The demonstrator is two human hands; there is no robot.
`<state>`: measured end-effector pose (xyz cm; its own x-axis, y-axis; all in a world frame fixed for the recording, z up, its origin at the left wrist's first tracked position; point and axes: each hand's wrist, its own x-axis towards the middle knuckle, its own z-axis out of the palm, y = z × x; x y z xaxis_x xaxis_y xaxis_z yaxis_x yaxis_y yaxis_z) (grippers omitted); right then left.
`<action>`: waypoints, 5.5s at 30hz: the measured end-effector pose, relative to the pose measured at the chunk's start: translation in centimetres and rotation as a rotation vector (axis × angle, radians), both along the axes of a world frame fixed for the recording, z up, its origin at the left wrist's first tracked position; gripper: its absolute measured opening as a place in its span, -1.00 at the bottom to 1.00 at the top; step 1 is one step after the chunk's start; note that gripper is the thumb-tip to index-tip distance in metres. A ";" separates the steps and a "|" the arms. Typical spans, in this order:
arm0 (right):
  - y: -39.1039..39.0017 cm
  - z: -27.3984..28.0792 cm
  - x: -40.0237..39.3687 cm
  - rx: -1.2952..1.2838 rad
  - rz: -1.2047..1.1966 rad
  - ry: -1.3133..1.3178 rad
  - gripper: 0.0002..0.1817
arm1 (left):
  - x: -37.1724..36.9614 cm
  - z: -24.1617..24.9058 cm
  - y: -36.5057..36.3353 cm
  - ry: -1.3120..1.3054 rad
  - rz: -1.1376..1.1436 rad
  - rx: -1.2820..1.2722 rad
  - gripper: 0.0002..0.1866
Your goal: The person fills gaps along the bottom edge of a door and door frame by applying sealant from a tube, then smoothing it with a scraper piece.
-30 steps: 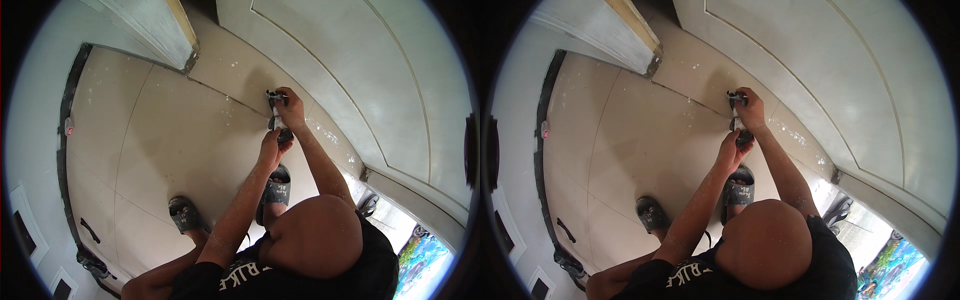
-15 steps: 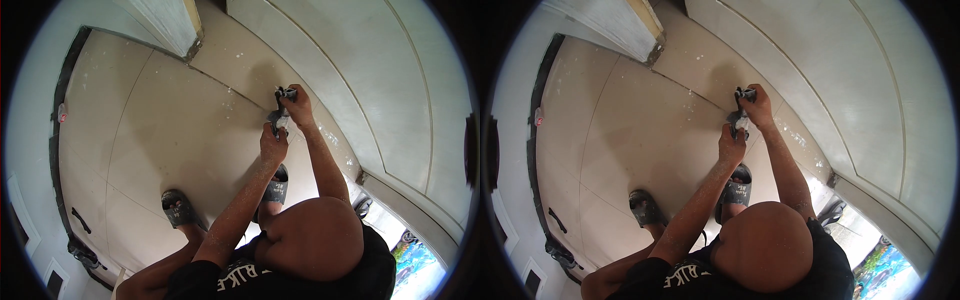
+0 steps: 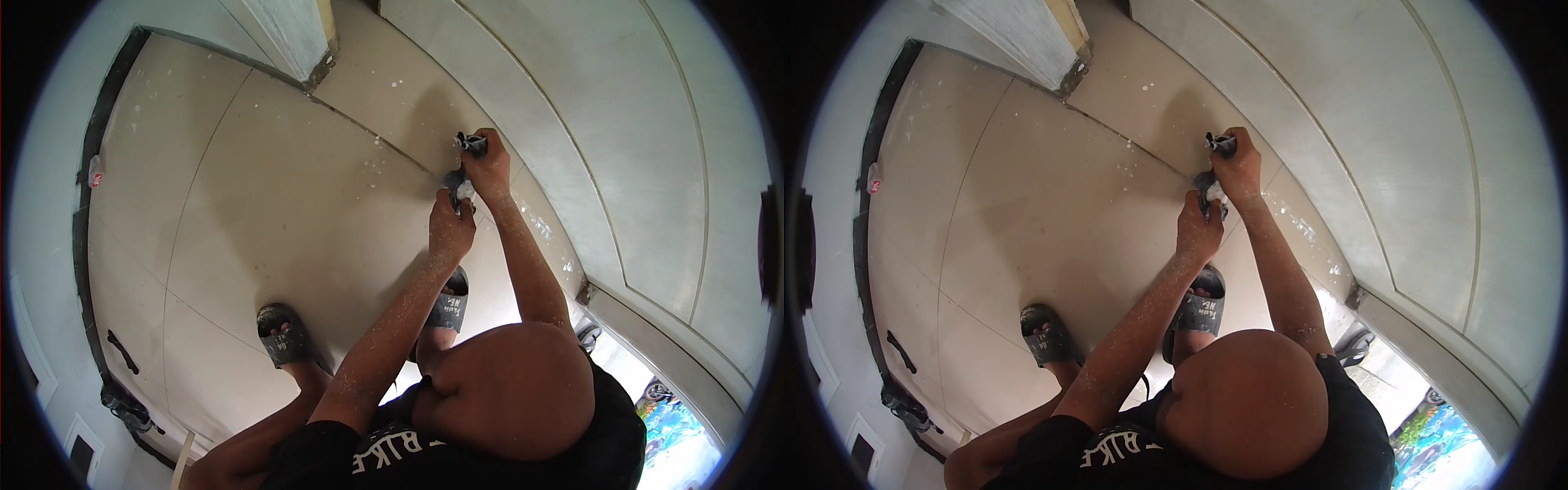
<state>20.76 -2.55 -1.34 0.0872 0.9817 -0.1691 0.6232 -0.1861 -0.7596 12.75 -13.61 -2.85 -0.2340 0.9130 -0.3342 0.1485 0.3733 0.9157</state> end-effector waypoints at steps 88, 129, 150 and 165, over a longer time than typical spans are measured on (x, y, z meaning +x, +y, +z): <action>-0.5 -0.5 -0.3 0.337 0.449 -0.497 -0.68 | -6.7 -2.1 -7.6 -0.272 0.028 -0.307 -0.77; 6.4 -1.6 -3.0 0.214 0.231 -0.443 -0.67 | -5.3 -3.3 -7.8 -0.193 0.067 -0.289 -0.72; 11.6 -2.6 -10.5 0.301 0.474 -0.416 -0.73 | -7.7 -1.1 -6.1 -0.302 0.074 -0.329 -0.74; 11.2 -2.2 -11.8 0.244 0.442 -0.398 -0.65 | -8.7 -1.5 -3.4 -0.373 0.118 -0.275 -0.76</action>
<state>9.01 8.67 -3.57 -0.3248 0.9454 0.0254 0.8442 0.3020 -0.4428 4.09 -17.03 -4.31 -0.1487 0.7533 -0.6406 -0.2296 0.6038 0.7633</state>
